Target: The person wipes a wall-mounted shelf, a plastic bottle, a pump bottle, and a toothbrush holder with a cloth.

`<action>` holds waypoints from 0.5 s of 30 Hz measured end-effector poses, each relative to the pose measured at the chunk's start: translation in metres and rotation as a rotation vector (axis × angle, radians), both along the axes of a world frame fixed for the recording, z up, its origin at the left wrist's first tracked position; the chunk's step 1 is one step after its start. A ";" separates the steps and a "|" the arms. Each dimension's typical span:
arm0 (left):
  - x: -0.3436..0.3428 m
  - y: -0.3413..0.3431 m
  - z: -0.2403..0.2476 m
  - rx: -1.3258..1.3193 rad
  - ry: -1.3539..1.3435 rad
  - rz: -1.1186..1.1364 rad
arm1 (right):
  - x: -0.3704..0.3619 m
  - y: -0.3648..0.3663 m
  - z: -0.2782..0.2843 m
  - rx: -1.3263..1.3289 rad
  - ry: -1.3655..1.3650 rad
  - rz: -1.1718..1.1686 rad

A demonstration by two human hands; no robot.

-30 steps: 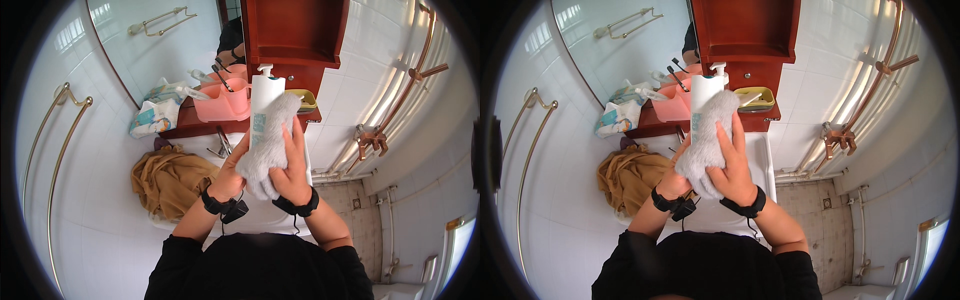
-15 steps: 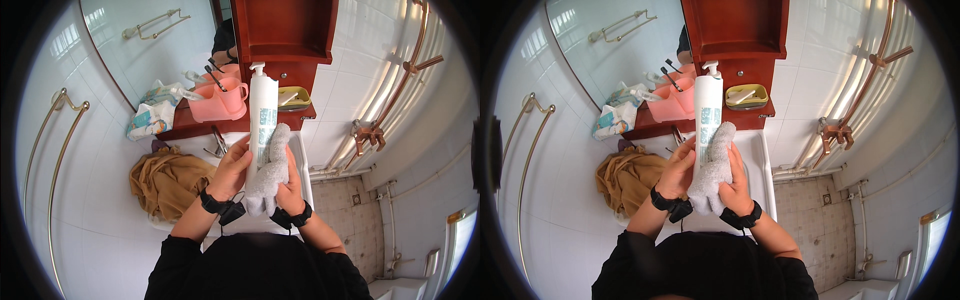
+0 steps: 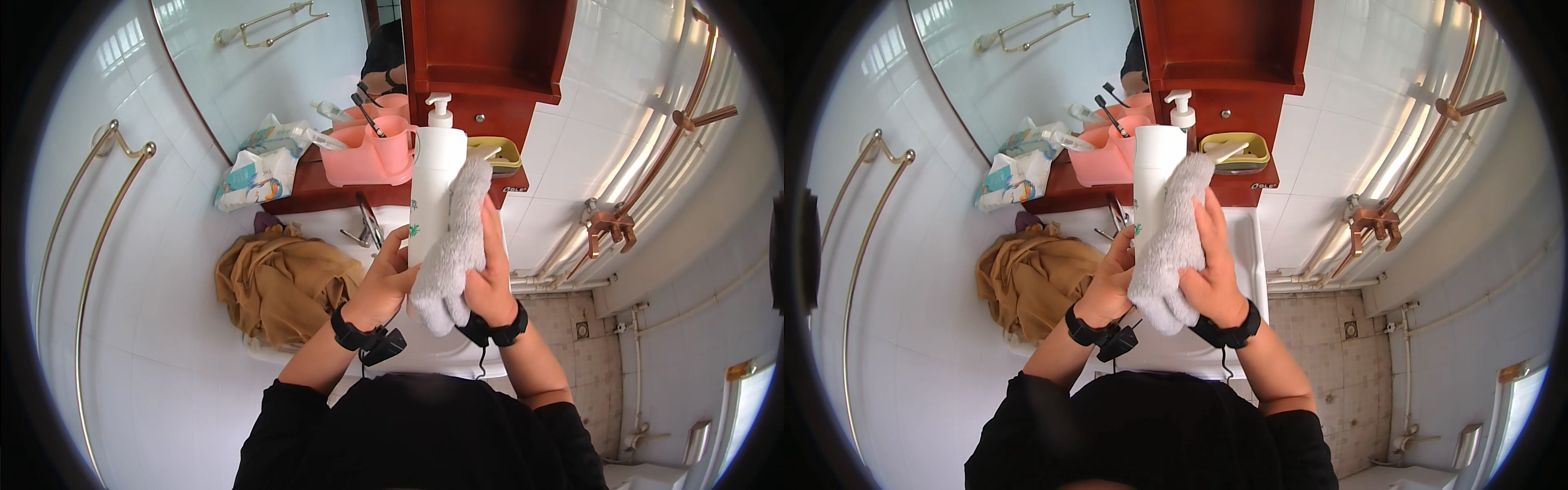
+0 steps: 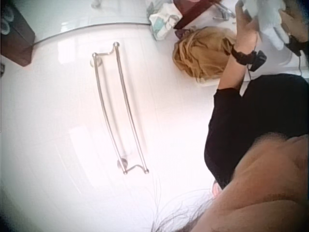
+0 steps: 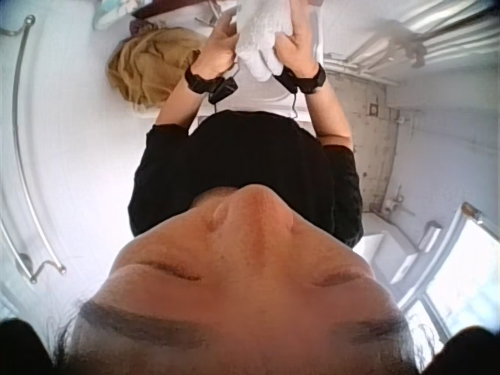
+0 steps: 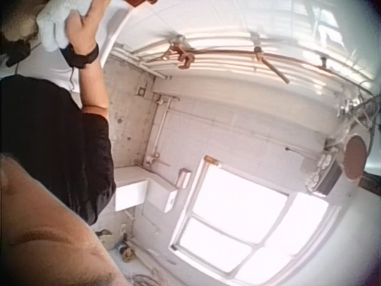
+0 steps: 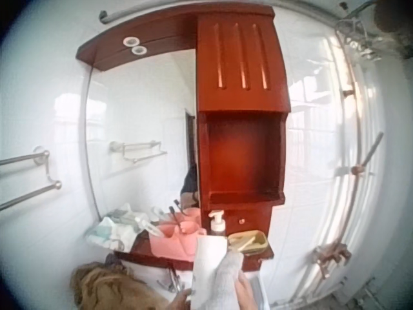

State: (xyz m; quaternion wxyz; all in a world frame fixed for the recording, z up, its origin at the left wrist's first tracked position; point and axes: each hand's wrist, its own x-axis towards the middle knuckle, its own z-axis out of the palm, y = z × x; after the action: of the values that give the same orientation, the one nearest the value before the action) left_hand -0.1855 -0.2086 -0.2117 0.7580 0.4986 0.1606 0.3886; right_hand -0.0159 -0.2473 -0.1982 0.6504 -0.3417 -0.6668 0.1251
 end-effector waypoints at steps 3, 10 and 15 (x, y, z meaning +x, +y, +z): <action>0.002 -0.002 -0.005 0.130 0.086 0.069 | 0.008 0.016 0.014 0.043 0.017 -0.042; 0.005 -0.004 -0.003 0.412 0.148 0.217 | -0.002 0.037 0.047 -0.204 0.401 0.072; 0.000 0.001 -0.004 0.512 0.222 0.213 | -0.010 0.043 0.035 -0.321 0.558 0.131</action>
State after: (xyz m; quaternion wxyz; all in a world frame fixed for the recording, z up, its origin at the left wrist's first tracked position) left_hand -0.1850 -0.2077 -0.2160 0.5403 0.6935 0.1906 0.4368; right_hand -0.0260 -0.2041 -0.1632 0.7364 -0.3488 -0.4553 0.3588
